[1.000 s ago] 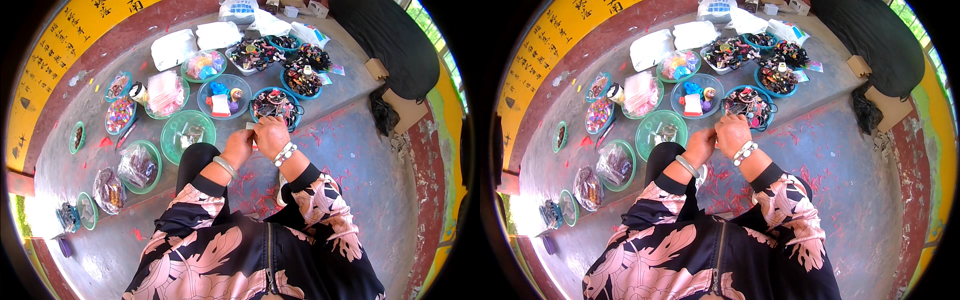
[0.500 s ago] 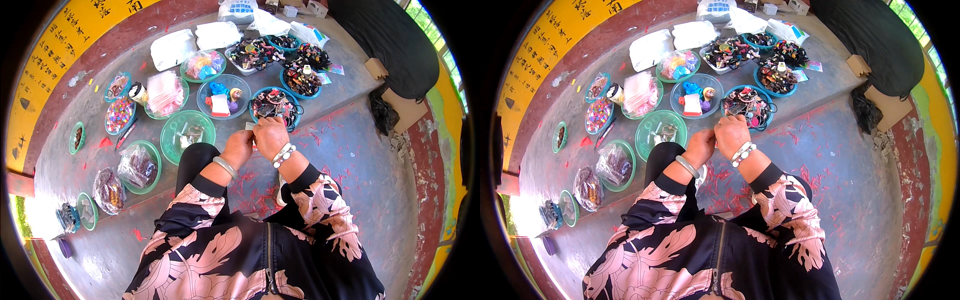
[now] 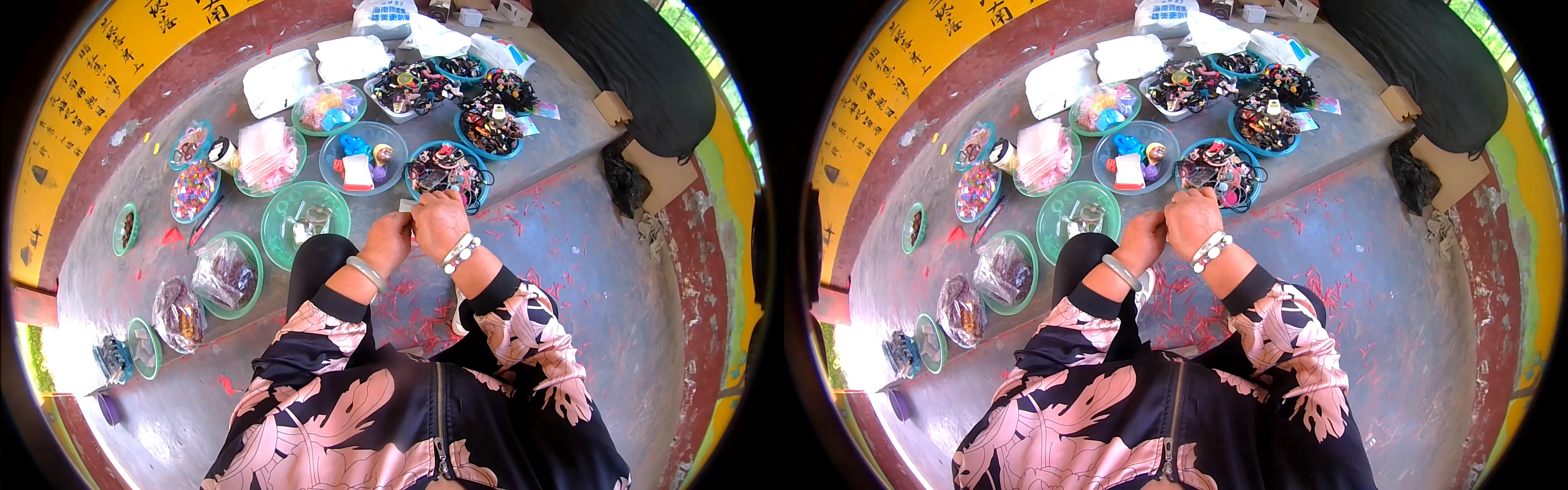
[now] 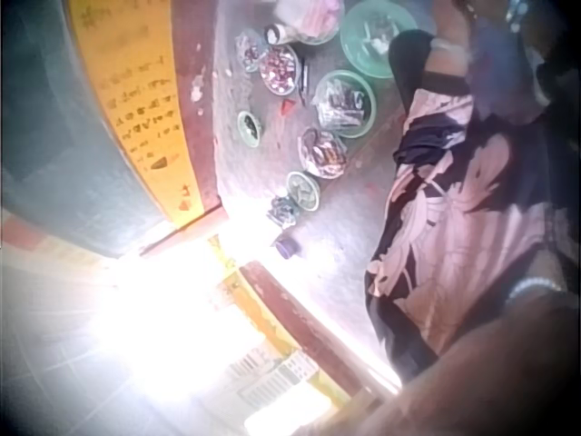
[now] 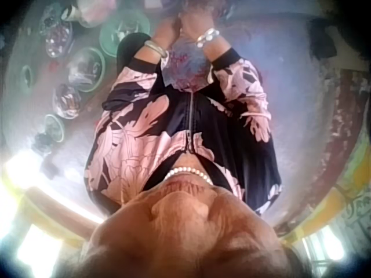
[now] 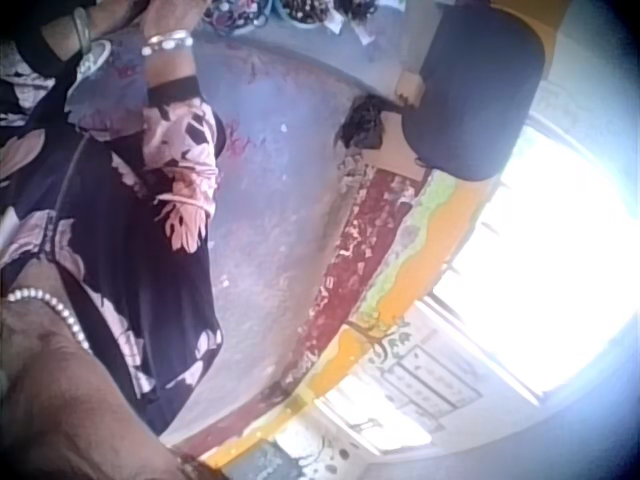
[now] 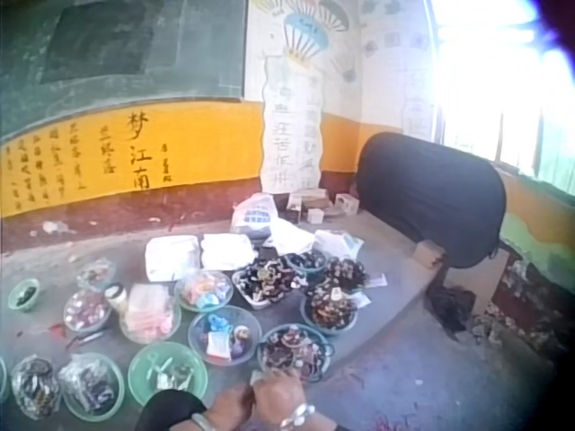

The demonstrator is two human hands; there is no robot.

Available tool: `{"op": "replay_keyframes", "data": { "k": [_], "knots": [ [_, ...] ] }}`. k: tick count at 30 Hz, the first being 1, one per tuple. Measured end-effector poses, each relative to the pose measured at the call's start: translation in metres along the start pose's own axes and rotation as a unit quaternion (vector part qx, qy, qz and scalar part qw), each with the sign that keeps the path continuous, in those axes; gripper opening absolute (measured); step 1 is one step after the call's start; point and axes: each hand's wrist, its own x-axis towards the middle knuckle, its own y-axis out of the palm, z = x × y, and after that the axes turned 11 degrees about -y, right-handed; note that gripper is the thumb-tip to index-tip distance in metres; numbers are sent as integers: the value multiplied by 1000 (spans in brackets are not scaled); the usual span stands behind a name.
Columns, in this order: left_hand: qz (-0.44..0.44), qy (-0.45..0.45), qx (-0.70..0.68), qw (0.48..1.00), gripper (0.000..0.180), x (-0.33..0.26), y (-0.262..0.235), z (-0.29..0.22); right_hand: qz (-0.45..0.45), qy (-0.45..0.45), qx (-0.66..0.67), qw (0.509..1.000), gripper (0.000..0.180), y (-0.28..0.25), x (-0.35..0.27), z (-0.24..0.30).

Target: The person sits on the floor and sorts through various hair accessories, including hair clips and small toys. They pick up items from bowls, place them into small plastic bags, and seal the bags.

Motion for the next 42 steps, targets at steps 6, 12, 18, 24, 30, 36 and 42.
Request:
{"op": "replay_keyframes", "data": {
  "k": [6, 12, 18, 24, 30, 36, 42],
  "knots": [
    [12, -24, -10, 1000, 13, 1, 0, -1, -24, 9, 8, 1000, 6, -1, 0, 0],
    [-11, -6, -22, 1000, 14, 1, 0, -4, -1, 31, 10, 999, 14, -4, -2, -1],
    [-13, 34, -13, 999, 17, 0, -1, -9, -40, 21, 12, 999, 6, -7, -5, -1],
    [5, -10, -36, 999, 19, 1, 0, -10, -102, 66, 71, 990, 5, -4, -8, -10],
    [132, -144, -318, 928, 24, 6, 2, -3, -75, 198, 324, 922, 11, -6, -14, -33],
    [194, -234, -518, 799, 23, 5, -8, -13, -78, 277, 486, 825, 12, -9, -23, -59],
    [174, -246, -563, 770, 20, 6, -13, -15, -134, 313, 517, 785, 10, -28, -44, -96]
  ]
}}
